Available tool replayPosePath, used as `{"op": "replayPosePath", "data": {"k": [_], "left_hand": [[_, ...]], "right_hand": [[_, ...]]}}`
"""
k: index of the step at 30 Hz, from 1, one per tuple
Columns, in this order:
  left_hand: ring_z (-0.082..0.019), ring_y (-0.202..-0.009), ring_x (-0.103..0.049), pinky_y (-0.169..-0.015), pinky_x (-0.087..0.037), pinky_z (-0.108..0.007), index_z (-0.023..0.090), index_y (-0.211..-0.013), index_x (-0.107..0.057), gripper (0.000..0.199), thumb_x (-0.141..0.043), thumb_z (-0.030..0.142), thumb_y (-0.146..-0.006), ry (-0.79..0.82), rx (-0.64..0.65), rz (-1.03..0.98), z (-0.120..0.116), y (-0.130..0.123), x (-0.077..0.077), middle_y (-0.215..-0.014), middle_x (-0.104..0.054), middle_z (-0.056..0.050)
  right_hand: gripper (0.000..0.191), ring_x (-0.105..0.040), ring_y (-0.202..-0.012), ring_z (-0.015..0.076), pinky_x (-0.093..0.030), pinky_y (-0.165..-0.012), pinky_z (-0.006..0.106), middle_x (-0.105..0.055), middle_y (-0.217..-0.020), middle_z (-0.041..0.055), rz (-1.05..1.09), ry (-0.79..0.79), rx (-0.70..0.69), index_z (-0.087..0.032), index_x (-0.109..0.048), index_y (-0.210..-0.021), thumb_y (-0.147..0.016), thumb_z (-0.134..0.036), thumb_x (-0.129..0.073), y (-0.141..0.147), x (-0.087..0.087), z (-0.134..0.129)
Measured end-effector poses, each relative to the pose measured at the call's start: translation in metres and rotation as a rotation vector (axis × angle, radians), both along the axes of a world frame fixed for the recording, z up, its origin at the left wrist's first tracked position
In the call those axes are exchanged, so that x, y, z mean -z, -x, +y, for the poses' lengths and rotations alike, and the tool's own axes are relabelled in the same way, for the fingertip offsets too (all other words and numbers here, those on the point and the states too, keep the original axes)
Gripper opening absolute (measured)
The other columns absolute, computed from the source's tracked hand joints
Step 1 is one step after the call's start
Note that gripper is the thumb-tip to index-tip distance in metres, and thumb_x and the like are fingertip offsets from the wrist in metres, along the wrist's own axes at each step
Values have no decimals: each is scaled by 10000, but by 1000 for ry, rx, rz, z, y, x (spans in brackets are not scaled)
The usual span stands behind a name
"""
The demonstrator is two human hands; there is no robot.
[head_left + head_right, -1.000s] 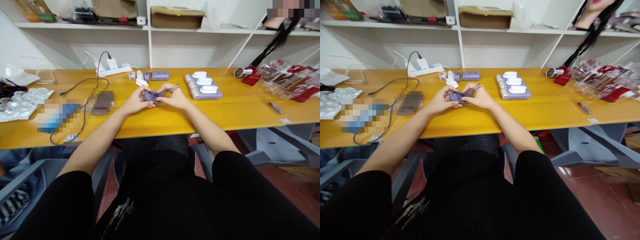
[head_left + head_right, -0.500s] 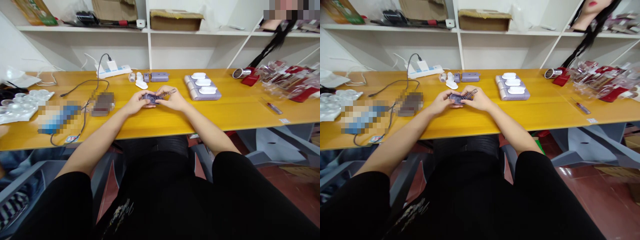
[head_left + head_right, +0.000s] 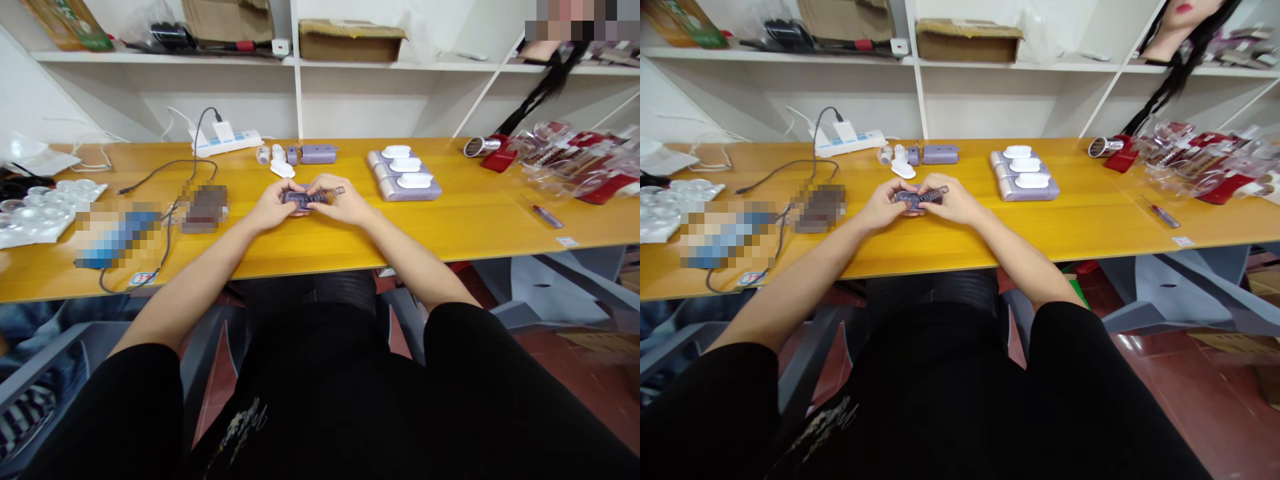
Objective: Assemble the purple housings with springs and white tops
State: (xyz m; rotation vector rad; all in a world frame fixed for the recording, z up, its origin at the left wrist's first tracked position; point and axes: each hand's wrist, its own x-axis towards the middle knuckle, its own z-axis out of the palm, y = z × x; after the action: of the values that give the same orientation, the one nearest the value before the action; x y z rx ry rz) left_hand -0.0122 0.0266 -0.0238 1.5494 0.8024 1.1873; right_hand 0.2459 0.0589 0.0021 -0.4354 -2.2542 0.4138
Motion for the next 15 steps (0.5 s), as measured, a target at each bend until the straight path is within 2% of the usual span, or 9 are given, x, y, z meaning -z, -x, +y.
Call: {"op": "replayPosePath", "data": {"k": [5, 8, 15], "left_hand": [[-153, -832, -815, -846, -786, -378, 243, -1112, -643, 535, -1025, 330, -748, -11, 9, 8, 1, 0, -1, -1206, -832, -57], [-163, -855, -819, -863, -794, -397, 237, -1121, -661, 522, -998, 331, -733, -11, -2, 3, 2, 0, -1, -1219, -831, -60], [-163, -874, -829, -790, -765, -325, 228, -1091, -673, 472, -981, 232, -733, -9, -69, 5, 2, -2, 0, -1199, -852, -60]], "right_hand": [[408, -773, -1111, 338, -596, -1067, 517, -854, -1186, 111, 14, 17, 0, -259, -799, -1144, -1100, -664, -831, 1, 0, 0], [459, -780, -1111, 333, -595, -1063, 507, -859, -1180, 110, 31, 9, -5, -261, -805, -1139, -1101, -718, -819, 1, 0, 0], [581, -784, -1144, 344, -599, -1084, 517, -858, -1181, 120, 23, 6, -2, -269, -812, -1127, -1095, -848, -773, 3, 0, -3]]}}
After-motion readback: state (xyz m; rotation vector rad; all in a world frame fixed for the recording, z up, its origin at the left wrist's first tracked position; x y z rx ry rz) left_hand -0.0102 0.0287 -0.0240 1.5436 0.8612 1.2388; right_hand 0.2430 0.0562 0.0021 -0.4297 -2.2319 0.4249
